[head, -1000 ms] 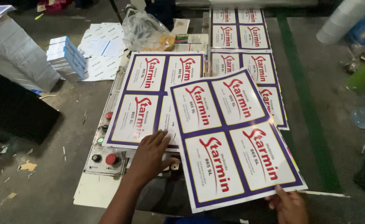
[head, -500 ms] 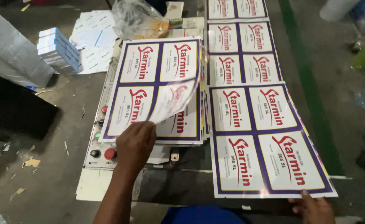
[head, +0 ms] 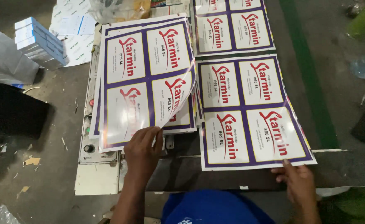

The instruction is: Sorting and inspecting stacks of printed herbicide labels on a production floor table.

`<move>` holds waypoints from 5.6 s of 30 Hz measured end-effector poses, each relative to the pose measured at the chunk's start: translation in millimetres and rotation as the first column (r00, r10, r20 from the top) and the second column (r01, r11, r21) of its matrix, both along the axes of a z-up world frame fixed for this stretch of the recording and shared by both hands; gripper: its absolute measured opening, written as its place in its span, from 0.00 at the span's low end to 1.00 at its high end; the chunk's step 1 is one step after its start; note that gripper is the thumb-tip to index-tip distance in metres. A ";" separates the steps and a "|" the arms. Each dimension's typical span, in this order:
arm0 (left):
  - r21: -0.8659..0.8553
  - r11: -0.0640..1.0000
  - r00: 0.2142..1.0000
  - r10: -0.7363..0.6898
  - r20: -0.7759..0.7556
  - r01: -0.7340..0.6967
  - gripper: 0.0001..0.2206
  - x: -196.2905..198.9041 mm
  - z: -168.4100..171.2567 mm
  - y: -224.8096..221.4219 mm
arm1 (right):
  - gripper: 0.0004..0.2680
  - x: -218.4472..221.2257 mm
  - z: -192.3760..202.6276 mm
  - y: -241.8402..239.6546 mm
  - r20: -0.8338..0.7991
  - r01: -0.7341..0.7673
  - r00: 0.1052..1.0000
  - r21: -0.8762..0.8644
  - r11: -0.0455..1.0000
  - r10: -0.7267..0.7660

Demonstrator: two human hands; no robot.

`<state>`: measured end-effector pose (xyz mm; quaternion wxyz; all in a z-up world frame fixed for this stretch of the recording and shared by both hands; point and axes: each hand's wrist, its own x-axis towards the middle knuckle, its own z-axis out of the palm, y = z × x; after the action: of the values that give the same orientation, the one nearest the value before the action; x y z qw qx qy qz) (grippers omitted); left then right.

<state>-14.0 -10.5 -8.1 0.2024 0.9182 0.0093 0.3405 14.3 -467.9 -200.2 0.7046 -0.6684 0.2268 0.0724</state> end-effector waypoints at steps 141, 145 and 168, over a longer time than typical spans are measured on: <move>0.011 0.943 0.918 -0.321 -0.232 0.332 0.18 43.2 -1.1 -8.0 | 0.07 85.5 49.6 77.6 0.115 -0.093 0.990 0.129 0.987 0.078; 0.133 0.949 0.917 -0.230 -0.325 0.285 0.23 33.6 0.2 14.4 | 0.06 85.7 25.7 29.3 0.044 0.002 0.999 -0.030 1.000 0.000; -0.252 0.967 0.928 -0.112 -0.355 0.020 0.07 28.6 22.0 50.4 | 0.11 245.0 17.1 89.9 0.137 -0.130 0.985 0.167 0.977 0.108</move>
<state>14.6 39.9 13.9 0.3200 0.9333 0.0574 0.1525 259.3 -378.0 -183.1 0.7680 -0.6197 0.1336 0.0913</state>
